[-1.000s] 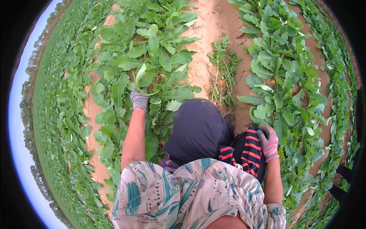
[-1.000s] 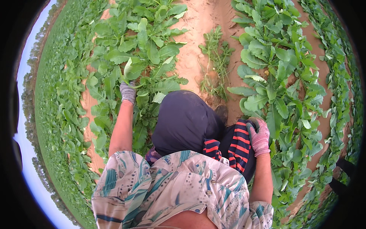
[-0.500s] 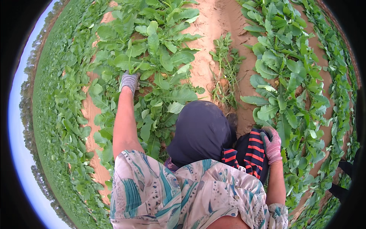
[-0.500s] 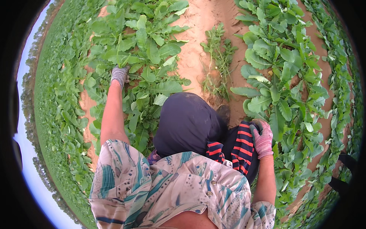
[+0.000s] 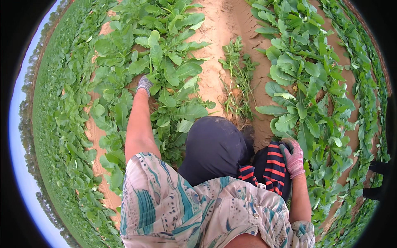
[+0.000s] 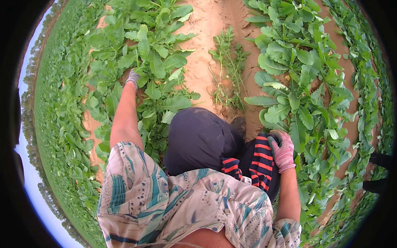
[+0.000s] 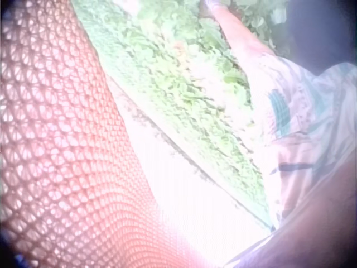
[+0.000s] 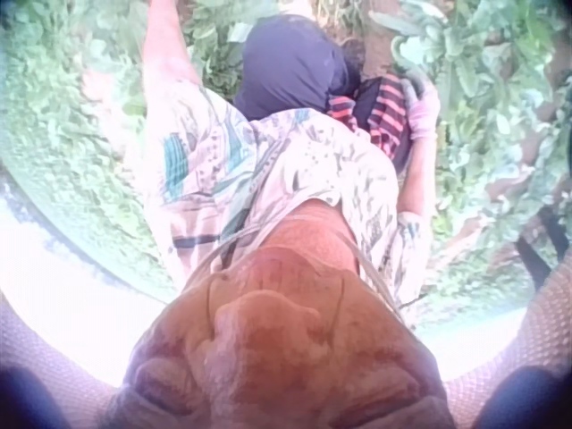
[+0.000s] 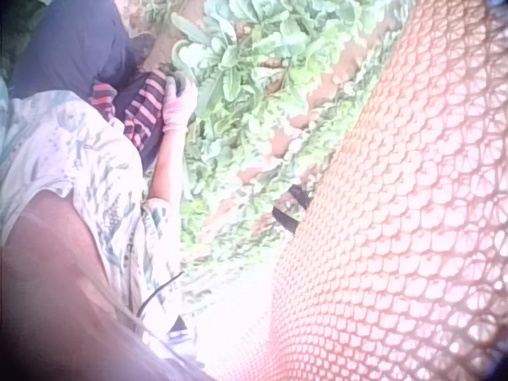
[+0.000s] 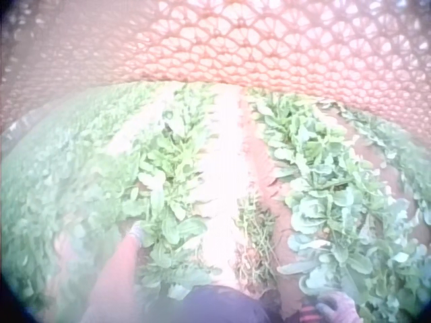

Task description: The person kneels in a field and pulls weeds from between rows of leafy green plants by hand, placing the removed weeds on the ground beside them.

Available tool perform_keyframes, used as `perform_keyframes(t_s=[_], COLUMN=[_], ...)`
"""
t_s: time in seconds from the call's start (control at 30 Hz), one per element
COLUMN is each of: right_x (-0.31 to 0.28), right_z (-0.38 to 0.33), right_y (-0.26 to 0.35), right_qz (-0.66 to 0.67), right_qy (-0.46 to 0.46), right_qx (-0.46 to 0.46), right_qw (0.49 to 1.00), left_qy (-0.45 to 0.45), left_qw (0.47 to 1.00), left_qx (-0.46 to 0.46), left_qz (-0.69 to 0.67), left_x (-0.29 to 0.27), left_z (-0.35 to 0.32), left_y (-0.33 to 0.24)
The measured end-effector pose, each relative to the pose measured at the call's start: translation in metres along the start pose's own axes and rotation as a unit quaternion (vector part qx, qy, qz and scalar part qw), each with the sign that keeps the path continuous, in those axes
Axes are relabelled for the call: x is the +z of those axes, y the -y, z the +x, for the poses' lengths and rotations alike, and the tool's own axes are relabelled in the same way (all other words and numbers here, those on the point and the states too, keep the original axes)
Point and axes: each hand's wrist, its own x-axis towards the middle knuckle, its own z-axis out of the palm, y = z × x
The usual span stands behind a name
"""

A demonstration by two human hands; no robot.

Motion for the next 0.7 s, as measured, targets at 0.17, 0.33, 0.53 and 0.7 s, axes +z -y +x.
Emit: perform_keyframes(t_s=[0.17,0.33,0.53,0.7], right_x=[0.000,0.003,0.001,-0.002], right_z=[-0.001,-0.002,-0.001,-0.001], right_y=[-0.004,-0.009,-0.007,-0.002], right_qz=[-0.010,-0.024,-0.017,-0.010], right_qy=[0.001,-0.004,0.002,0.011], right_qx=[0.011,0.020,0.001,-0.002], right_qw=[1.000,0.999,1.000,1.000], left_qy=[-0.074,-0.117,-0.181,-0.039], left_qw=[0.997,0.993,0.970,0.970], left_qx=[-0.005,-0.007,0.055,0.181], left_qz=[0.008,-0.034,-0.154,-0.159], left_x=[-0.005,0.004,-0.031,-0.003], left_z=[-0.013,-0.135,-0.240,-0.268], left_y=[0.020,-0.019,-0.120,-0.179])
